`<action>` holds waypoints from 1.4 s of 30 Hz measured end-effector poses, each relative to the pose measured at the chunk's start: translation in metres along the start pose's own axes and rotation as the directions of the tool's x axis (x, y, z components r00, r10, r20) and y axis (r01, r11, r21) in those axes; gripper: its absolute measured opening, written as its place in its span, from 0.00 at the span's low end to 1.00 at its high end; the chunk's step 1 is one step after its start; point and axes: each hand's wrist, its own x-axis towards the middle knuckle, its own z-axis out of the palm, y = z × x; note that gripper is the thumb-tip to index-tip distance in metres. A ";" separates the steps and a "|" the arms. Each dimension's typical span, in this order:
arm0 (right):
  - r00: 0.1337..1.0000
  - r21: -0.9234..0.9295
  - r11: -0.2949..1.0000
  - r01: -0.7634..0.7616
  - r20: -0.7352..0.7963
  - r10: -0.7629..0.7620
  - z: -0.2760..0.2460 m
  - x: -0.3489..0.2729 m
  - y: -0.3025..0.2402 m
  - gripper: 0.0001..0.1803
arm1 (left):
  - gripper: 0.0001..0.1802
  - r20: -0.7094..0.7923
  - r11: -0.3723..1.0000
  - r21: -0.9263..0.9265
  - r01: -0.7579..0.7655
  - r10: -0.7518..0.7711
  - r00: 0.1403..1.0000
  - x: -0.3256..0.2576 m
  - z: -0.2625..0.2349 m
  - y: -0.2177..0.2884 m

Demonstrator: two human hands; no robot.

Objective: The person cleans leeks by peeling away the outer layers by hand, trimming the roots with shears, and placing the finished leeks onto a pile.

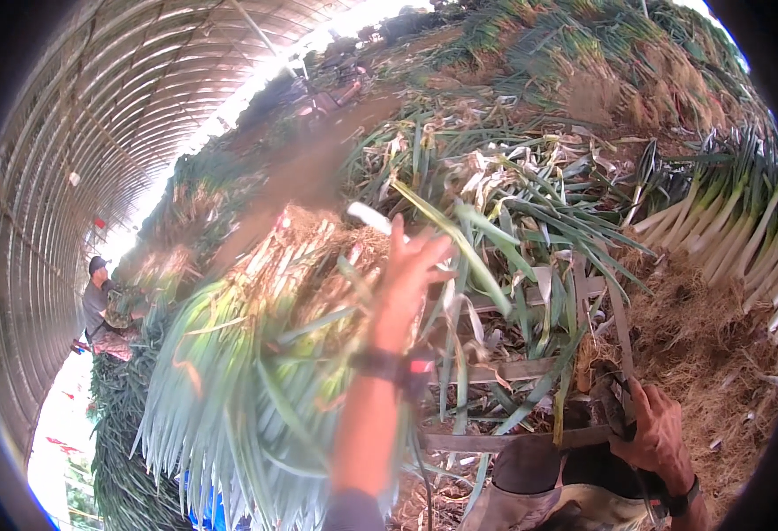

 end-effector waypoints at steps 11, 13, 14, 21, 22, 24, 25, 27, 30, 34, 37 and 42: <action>0.996 0.011 0.997 0.073 -0.043 -0.073 0.002 0.009 -0.010 0.49 | 0.40 -0.100 -0.336 0.914 0.227 0.354 0.930 -0.098 -0.223 -0.120; 1.000 0.000 1.000 0.021 -0.018 -0.021 0.003 0.006 -0.008 0.49 | 0.47 -0.046 -0.441 0.875 0.198 0.331 0.942 -0.096 -0.219 -0.096; 1.000 -0.010 1.000 0.020 -0.017 -0.020 0.003 0.006 -0.009 0.48 | 0.47 -0.048 -0.439 0.876 0.199 0.331 0.943 -0.093 -0.221 -0.089; 0.994 0.007 0.998 -0.063 0.085 0.062 0.004 0.007 -0.011 0.50 | 0.58 -0.132 -0.507 0.831 0.227 0.217 0.967 -0.079 -0.244 -0.088; 0.993 -0.004 0.997 -0.078 0.085 0.078 0.002 0.007 -0.011 0.50 | 0.58 -0.121 -0.499 0.840 0.213 0.210 0.970 -0.078 -0.232 -0.098; 0.999 -0.032 0.999 -0.012 0.039 0.014 0.002 0.010 -0.011 0.48 | 0.52 -0.079 -0.587 0.802 0.110 0.079 0.994 -0.086 -0.209 -0.105; 0.999 -0.027 1.000 -0.009 0.043 0.010 0.001 0.011 -0.012 0.48 | 0.47 -0.004 -0.642 0.764 0.067 0.099 0.995 -0.091 -0.208 -0.110; 0.999 -0.032 0.999 0.008 0.050 -0.006 0.000 0.013 -0.013 0.48 | 0.46 -0.016 -0.647 0.760 0.062 0.077 0.997 -0.090 -0.209 -0.118; 0.983 0.022 0.992 -0.126 0.134 0.122 0.004 0.009 -0.012 0.50 | 0.41 -0.031 -0.603 0.796 0.055 0.049 0.998 -0.087 -0.219 -0.126; 0.984 -0.001 0.994 -0.107 0.141 0.106 0.002 0.007 -0.012 0.51 | 0.35 -0.090 -0.375 0.921 0.100 0.045 0.995 -0.080 -0.221 -0.125; 0.988 -0.007 0.994 -0.107 0.113 0.107 0.000 0.006 -0.013 0.51 | 0.32 -0.229 -0.229 0.954 0.195 -0.132 0.964 -0.070 -0.215 -0.115; 0.990 0.014 0.999 -0.043 0.135 0.041 -0.004 0.007 -0.010 0.52 | 0.39 -0.236 -0.079 0.972 0.223 -0.388 0.891 -0.077 -0.198 -0.097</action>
